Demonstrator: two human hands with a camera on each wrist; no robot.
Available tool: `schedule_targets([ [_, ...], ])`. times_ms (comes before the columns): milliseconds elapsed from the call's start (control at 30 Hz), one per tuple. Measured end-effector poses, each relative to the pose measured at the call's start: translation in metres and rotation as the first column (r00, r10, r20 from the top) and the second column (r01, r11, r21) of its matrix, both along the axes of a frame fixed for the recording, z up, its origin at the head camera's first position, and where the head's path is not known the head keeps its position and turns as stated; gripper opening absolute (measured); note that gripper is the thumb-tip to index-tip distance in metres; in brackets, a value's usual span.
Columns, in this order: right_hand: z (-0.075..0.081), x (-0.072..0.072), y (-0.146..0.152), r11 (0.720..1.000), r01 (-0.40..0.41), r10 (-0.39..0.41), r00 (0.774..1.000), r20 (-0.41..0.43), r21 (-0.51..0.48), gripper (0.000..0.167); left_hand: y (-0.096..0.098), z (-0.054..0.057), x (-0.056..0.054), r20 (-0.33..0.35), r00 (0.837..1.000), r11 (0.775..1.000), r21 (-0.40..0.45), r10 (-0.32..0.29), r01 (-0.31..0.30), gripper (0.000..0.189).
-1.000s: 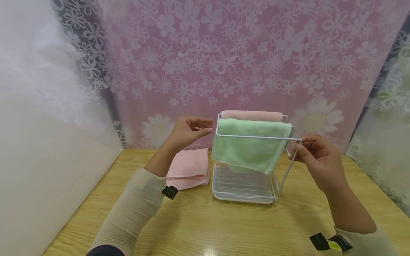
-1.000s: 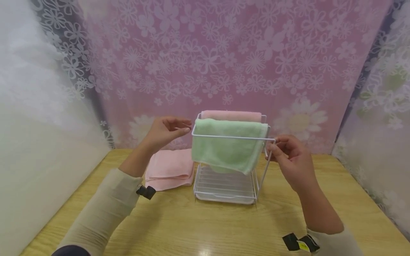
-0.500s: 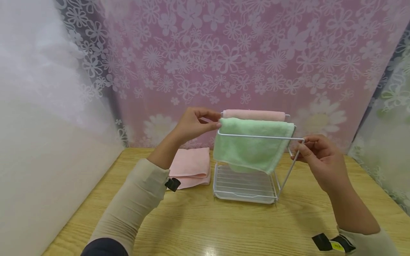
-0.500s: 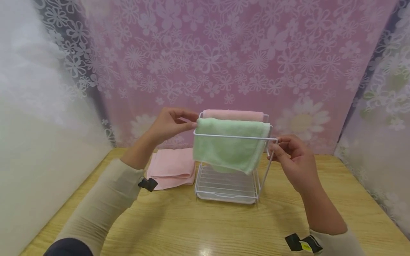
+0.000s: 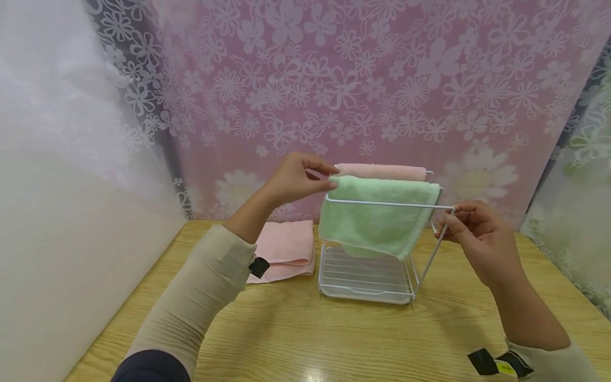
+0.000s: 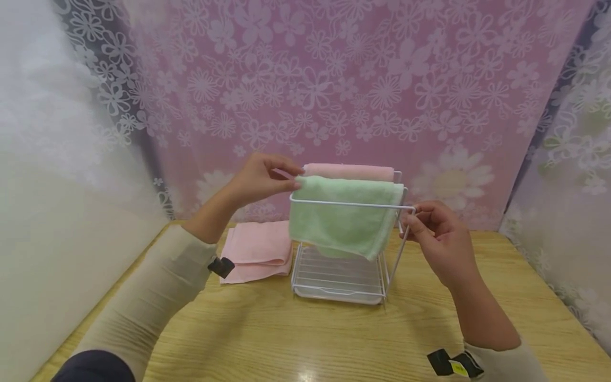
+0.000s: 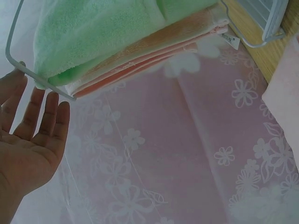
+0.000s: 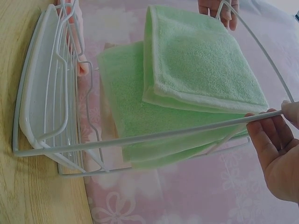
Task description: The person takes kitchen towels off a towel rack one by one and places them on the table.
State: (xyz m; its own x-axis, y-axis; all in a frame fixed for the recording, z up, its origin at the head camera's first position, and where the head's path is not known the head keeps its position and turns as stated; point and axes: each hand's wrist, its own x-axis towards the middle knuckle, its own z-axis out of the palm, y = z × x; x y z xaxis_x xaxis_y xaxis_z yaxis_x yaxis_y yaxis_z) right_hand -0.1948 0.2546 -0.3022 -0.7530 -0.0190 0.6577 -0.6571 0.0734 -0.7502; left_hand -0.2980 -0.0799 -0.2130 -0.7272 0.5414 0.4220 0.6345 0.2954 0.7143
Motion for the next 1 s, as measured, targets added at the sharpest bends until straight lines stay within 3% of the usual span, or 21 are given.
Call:
schedule_targets([
  [300,0.0,0.0,0.001,1.0,-0.003,0.003,1.0,0.006,0.005,0.013,0.01,0.008,-0.005,-0.078,0.997,0.992,-0.121,0.025,-0.035,0.023],
  [567,0.001,-0.001,0.001,1.0,-0.025,0.025,1.0,-0.003,0.011,0.012,0.02,0.014,-0.006,-0.14,0.99,0.971,-0.235,0.003,-0.036,0.023],
  [1000,0.001,0.001,0.0,0.999,0.021,-0.02,1.0,-0.009,0.044,0.012,0.037,0.023,-0.004,-0.101,0.994,0.948,-0.318,-0.046,0.011,0.024],
])
